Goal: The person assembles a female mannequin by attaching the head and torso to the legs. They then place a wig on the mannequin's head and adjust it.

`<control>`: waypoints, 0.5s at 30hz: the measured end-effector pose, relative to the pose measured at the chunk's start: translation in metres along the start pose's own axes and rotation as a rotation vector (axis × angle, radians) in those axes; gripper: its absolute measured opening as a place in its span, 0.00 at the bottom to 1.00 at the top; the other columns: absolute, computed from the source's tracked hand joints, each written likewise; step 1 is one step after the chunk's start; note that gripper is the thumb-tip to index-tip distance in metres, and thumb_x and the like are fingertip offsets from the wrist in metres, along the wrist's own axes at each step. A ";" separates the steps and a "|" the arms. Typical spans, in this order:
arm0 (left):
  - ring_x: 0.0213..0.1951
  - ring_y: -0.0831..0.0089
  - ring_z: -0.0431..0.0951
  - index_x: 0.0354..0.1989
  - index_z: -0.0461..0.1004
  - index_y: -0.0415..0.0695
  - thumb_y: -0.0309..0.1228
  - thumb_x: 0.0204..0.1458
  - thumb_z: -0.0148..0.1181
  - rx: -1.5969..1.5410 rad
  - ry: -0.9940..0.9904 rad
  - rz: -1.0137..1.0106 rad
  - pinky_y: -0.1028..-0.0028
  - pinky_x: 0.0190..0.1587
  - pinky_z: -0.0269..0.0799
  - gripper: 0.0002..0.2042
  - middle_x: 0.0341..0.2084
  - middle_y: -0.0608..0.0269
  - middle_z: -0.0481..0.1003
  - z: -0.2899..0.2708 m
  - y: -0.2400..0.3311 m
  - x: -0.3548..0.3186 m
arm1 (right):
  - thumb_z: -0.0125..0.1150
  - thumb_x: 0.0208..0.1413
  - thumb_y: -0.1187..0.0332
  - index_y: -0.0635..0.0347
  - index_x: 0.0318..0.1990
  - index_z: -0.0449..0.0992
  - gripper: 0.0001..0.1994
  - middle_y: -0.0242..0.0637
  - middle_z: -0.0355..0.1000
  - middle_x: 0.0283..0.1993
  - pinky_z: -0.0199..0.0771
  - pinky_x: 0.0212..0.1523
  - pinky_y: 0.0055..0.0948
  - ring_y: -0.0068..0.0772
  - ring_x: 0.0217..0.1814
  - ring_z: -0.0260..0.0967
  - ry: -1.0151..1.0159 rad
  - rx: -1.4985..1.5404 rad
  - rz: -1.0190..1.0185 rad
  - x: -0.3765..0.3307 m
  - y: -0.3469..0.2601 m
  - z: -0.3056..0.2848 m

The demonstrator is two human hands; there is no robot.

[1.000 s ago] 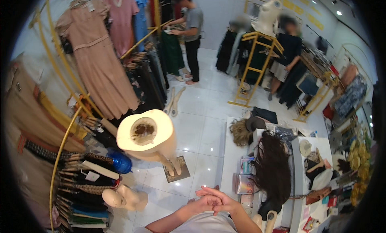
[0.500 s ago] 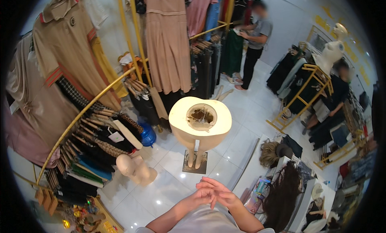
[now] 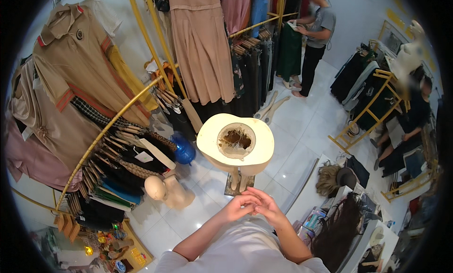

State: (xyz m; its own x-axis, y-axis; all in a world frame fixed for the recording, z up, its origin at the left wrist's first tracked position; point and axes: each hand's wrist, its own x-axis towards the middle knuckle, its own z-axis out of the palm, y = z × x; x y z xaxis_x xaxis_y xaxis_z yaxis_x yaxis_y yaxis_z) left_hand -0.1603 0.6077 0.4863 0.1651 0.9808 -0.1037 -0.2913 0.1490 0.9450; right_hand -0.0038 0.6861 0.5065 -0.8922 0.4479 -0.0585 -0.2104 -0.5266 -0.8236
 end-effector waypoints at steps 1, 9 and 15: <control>0.36 0.76 0.74 0.40 0.71 0.36 0.22 0.57 0.48 -0.005 0.012 0.020 0.75 0.41 0.70 0.06 0.33 0.64 0.74 0.006 0.005 0.004 | 0.57 0.53 0.68 0.62 0.64 0.55 0.31 0.40 0.60 0.62 0.63 0.47 0.25 0.27 0.52 0.61 0.006 -0.029 0.013 0.001 -0.003 -0.006; 0.33 0.75 0.76 0.36 0.74 0.35 0.28 0.59 0.49 -0.003 -0.041 -0.136 0.75 0.41 0.71 0.09 0.28 0.61 0.76 -0.009 0.002 0.000 | 0.66 0.48 0.62 0.61 0.65 0.56 0.37 0.42 0.63 0.60 0.58 0.58 0.31 0.32 0.60 0.60 -0.102 -0.363 -0.054 0.029 0.011 -0.038; 0.33 0.76 0.76 0.37 0.72 0.36 0.30 0.59 0.49 -0.154 -0.086 -0.075 0.75 0.39 0.72 0.09 0.29 0.63 0.75 -0.053 -0.008 -0.032 | 0.70 0.42 0.65 0.62 0.64 0.56 0.41 0.42 0.64 0.59 0.56 0.62 0.34 0.33 0.61 0.60 -0.201 -0.524 0.008 0.066 0.022 -0.006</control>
State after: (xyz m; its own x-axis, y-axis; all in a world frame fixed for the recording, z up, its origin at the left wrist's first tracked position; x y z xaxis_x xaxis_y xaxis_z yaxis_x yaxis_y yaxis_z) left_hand -0.2135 0.5820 0.4653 0.2698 0.9528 -0.1389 -0.4150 0.2452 0.8762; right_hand -0.0651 0.7089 0.4810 -0.9624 0.2718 0.0005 -0.0223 -0.0770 -0.9968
